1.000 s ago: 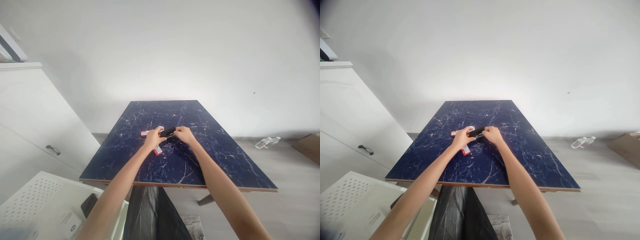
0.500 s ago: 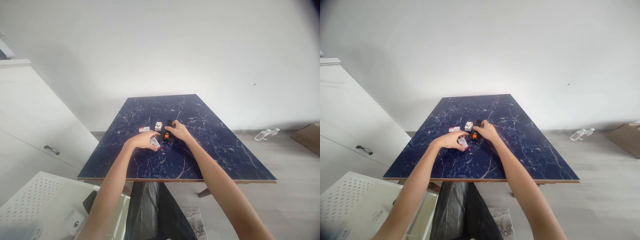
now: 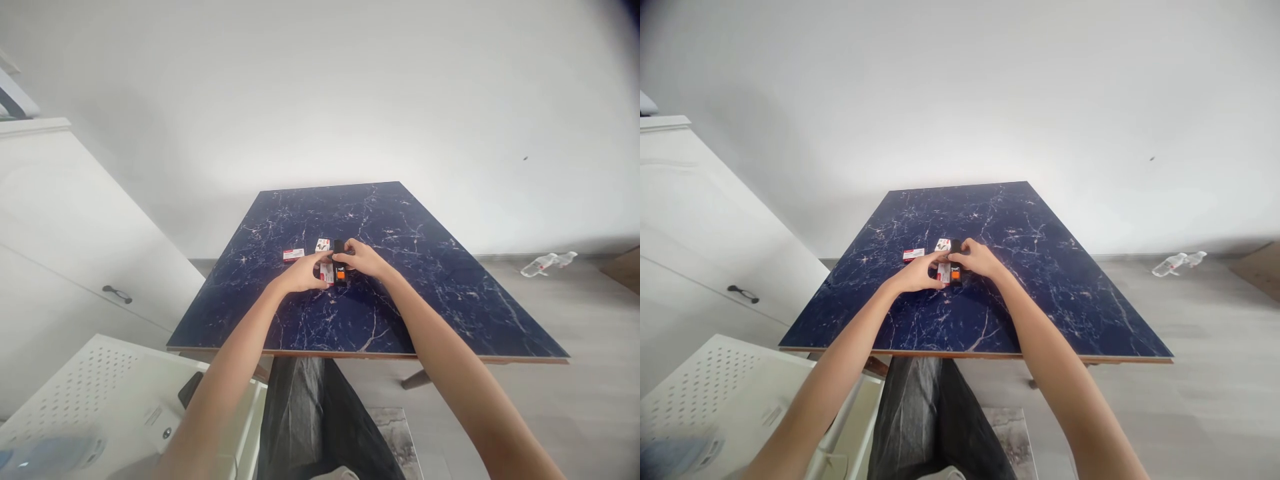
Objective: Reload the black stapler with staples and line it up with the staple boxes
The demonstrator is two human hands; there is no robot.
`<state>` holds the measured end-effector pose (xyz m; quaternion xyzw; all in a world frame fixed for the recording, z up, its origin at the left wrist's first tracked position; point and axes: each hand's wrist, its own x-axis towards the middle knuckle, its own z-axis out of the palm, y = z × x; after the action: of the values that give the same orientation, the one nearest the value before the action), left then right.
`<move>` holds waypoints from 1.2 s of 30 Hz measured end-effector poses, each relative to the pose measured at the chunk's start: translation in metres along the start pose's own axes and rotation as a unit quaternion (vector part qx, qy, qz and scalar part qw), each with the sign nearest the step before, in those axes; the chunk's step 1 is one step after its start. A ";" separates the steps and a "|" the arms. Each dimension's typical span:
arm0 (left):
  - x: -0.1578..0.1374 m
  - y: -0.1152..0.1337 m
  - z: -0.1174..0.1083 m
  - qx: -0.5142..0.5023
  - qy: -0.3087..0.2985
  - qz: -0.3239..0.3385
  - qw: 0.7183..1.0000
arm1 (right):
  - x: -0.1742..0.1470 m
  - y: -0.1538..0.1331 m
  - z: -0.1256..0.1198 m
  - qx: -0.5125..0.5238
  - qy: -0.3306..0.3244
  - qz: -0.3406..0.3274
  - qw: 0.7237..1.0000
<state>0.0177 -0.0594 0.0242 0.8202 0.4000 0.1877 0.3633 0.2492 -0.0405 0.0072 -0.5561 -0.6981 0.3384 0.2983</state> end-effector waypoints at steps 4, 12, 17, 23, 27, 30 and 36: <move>0.001 -0.001 0.005 -0.011 0.002 -0.003 1.000 | -0.002 -0.002 -0.001 0.017 0.003 0.009 1.000; 0.002 -0.024 -0.020 0.193 0.183 0.016 0.964 | -0.003 -0.004 -0.002 0.032 0.005 0.018 0.999; -0.002 -0.047 -0.036 0.280 0.206 -0.110 0.931 | -0.002 -0.001 -0.003 0.056 -0.018 0.020 0.998; -0.002 -0.049 -0.037 0.217 0.212 -0.140 0.942 | 0.001 0.003 -0.003 0.055 -0.031 0.016 0.998; -0.007 -0.051 -0.045 0.167 0.099 -0.036 0.980 | 0.001 0.003 -0.003 0.056 -0.031 0.017 0.998; -0.010 -0.052 -0.048 0.169 0.031 -0.034 0.985 | 0.000 0.002 -0.003 0.053 -0.031 0.019 0.998; -0.008 -0.038 -0.035 0.136 0.098 -0.014 0.986 | 0.000 0.000 -0.002 0.051 -0.024 0.015 0.998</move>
<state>-0.0278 -0.0339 0.0189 0.8338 0.4669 0.2060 0.2104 0.2515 -0.0405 0.0084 -0.5423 -0.6782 0.3918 0.3040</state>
